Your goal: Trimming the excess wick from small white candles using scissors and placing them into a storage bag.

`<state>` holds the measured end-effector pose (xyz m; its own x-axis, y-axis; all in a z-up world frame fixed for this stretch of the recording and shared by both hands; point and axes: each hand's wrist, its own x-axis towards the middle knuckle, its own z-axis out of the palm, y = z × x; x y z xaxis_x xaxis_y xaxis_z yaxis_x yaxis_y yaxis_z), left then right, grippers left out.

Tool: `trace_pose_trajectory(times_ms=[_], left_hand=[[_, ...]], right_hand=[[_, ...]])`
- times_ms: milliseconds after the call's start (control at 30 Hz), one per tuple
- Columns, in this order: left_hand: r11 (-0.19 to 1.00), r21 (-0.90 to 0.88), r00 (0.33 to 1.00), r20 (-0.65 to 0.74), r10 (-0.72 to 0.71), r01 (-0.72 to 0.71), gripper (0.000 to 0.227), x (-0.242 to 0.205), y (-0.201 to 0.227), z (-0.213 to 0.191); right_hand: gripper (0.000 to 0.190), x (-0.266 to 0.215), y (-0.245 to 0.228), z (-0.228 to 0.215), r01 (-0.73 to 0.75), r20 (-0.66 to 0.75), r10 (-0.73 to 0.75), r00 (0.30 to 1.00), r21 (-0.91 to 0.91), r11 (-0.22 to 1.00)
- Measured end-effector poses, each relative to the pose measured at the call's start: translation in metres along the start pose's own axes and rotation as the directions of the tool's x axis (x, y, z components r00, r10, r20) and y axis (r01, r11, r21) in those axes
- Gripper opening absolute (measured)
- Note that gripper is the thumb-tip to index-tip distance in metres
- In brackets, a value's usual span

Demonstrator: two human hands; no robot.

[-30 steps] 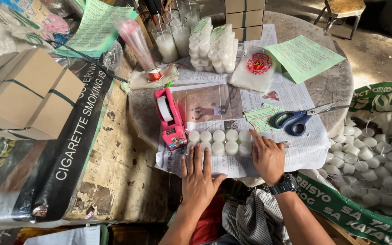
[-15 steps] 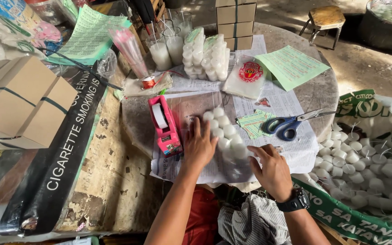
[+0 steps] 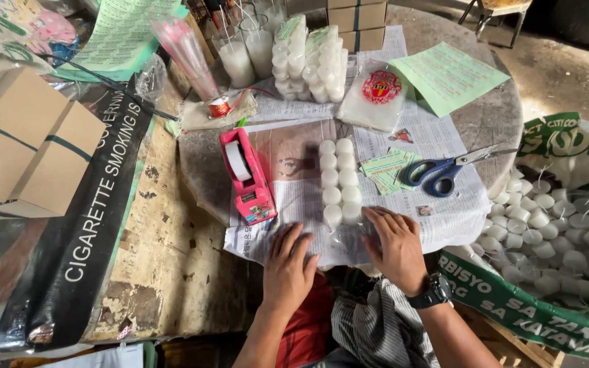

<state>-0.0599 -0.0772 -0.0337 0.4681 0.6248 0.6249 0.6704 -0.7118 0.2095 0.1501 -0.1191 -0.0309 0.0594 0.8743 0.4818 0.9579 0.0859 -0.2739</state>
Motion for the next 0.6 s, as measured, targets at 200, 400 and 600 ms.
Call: trace_pose_trajectory(times_ms=[200, 400, 600], left_hand=[[0.999, -0.007, 0.998, 0.031, -0.049, 0.049, 0.045, 0.014, 0.001, 0.015], [0.992, -0.122, 0.999, 0.004, 0.035, -0.034, 0.031, 0.03, 0.005, 0.022], [0.976, -0.169, 0.99, -0.067, 0.126, -0.136, 0.021, 0.039, 0.003, 0.013]], right_hand=[[0.046, 0.007, -0.019, -0.024, -0.019, -0.032, 0.026, 0.999, 0.195, 0.981], [0.041, 0.01, -0.018, -0.026, 0.07, 0.004, -0.075, 0.997, 0.308, 0.949], [0.058, 0.007, -0.016, -0.013, 0.256, -0.098, -0.239, 0.966, 0.253, 0.933]])
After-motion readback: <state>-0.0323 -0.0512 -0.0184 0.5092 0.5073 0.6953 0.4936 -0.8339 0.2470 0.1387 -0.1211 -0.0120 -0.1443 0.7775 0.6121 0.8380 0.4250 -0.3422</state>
